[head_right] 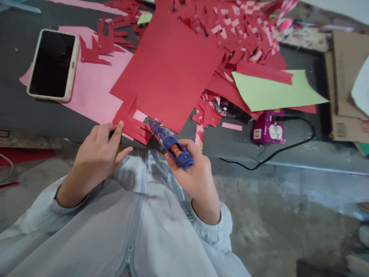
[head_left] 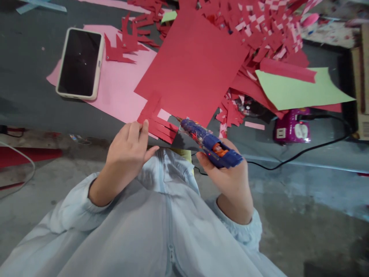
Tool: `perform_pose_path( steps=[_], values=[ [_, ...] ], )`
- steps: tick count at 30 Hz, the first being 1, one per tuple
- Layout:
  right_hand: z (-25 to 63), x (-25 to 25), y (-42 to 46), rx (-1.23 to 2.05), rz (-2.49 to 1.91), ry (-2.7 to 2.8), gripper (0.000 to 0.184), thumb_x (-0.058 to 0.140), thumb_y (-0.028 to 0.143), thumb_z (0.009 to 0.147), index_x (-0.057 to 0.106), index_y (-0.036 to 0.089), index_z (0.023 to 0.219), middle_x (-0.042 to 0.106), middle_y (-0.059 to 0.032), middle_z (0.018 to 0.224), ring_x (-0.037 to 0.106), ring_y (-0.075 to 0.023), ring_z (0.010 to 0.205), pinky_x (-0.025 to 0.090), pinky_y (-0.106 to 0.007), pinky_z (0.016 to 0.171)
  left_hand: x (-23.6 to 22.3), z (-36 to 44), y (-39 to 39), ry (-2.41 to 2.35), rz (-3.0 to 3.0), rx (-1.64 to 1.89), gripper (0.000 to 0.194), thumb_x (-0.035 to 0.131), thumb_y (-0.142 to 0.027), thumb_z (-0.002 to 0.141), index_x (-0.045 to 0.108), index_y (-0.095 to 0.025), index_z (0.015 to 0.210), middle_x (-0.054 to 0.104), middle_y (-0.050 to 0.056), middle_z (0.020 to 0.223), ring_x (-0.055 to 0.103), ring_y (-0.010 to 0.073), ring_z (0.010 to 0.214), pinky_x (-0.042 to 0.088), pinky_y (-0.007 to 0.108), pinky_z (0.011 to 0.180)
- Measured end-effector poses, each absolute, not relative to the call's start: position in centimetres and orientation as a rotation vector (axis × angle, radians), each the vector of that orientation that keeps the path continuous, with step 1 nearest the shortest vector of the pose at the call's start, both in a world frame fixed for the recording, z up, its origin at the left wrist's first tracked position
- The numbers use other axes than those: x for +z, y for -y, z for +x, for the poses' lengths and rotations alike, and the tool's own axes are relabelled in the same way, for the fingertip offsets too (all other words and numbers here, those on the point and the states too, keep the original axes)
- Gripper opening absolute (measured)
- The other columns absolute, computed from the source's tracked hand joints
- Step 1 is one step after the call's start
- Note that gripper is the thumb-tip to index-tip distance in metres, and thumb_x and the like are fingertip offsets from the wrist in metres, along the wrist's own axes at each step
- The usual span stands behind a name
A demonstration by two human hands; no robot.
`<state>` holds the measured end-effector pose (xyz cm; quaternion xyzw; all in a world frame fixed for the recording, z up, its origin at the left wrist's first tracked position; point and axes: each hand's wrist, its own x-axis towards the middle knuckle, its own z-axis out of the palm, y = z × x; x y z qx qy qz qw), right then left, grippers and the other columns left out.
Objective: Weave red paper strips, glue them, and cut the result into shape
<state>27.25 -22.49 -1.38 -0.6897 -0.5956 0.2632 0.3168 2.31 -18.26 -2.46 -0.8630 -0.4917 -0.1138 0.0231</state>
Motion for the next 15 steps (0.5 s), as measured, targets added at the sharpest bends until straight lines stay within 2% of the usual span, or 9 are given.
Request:
perform_pose_path(
  steps=[4,6,7,8,10,12,13,15],
  values=[
    [27.28,-1.14,22.48,0.683,-1.817,1.604,0.024,0.073,0.038,0.080,0.063,0.025,0.099,0.068,0.0000,0.079,0.064,-0.0173,0.064,0.051,-0.030,0.058,-2.30,2.36,18.43,1.468,-2.717,-0.330,0.052,0.056,-0.045,0.096,0.060,-0.015,0.138,0.062,0.022,0.116,0.060,0.0333,0.108,0.055,0.046,0.089],
    [27.34,-1.10,22.46,0.679,-1.822,1.598,0.025,0.072,0.039,0.081,0.063,0.025,0.099,0.067,0.0007,0.077,0.063,-0.0164,0.062,0.051,-0.030,0.058,-2.31,2.22,18.57,1.420,-2.776,-0.344,0.053,0.057,-0.051,0.094,0.060,-0.023,0.139,0.061,0.021,0.120,0.059,0.0349,0.114,0.054,0.049,0.093],
    [27.38,-1.13,22.46,0.677,-1.824,1.593,0.025,0.072,0.040,0.081,0.063,0.025,0.100,0.067,0.0012,0.076,0.062,-0.0158,0.061,0.051,-0.030,0.058,-2.37,2.19,18.66,1.415,-2.784,-0.341,0.058,0.057,-0.054,0.093,0.058,-0.024,0.142,0.060,0.021,0.121,0.058,0.0360,0.117,0.052,0.051,0.095],
    [27.41,-1.19,22.47,0.678,-1.827,1.588,0.025,0.072,0.040,0.081,0.063,0.025,0.100,0.067,0.0015,0.076,0.061,-0.0155,0.060,0.051,-0.030,0.058,-2.44,2.20,18.75,1.428,-2.776,-0.323,0.064,0.055,-0.057,0.093,0.054,-0.021,0.145,0.060,0.023,0.123,0.056,0.0372,0.120,0.051,0.053,0.098],
    [27.45,-1.32,22.49,0.681,-1.827,1.583,0.026,0.072,0.040,0.081,0.063,0.025,0.100,0.067,0.0017,0.075,0.061,-0.0153,0.059,0.051,-0.030,0.058,-2.57,2.38,18.85,1.478,-2.718,-0.277,0.074,0.051,-0.059,0.094,0.047,-0.007,0.148,0.059,0.027,0.122,0.056,0.0391,0.121,0.050,0.053,0.098],
    [27.43,-1.32,22.50,0.683,-1.821,1.593,0.026,0.073,0.040,0.081,0.064,0.025,0.100,0.067,0.0016,0.075,0.061,-0.0154,0.060,0.051,-0.030,0.058,-2.52,2.69,18.77,1.520,-2.660,-0.229,0.075,0.048,-0.053,0.097,0.045,0.004,0.145,0.060,0.030,0.118,0.058,0.0394,0.115,0.051,0.052,0.094],
    [27.40,-1.25,22.48,0.682,-1.819,1.601,0.025,0.073,0.039,0.080,0.064,0.025,0.099,0.067,0.0015,0.076,0.061,-0.0154,0.060,0.051,-0.029,0.057,-2.42,2.83,18.67,1.517,-2.646,-0.209,0.070,0.048,-0.049,0.098,0.047,0.004,0.144,0.061,0.030,0.115,0.059,0.0386,0.110,0.052,0.051,0.091],
    [27.30,-0.99,22.40,0.677,-1.815,1.615,0.024,0.073,0.039,0.080,0.064,0.025,0.098,0.066,0.0014,0.075,0.060,-0.0151,0.060,0.050,-0.028,0.056,-2.16,2.99,18.39,1.474,-2.642,-0.174,0.060,0.049,-0.045,0.099,0.053,-0.004,0.142,0.063,0.025,0.108,0.061,0.0358,0.101,0.052,0.047,0.085]
  ],
)
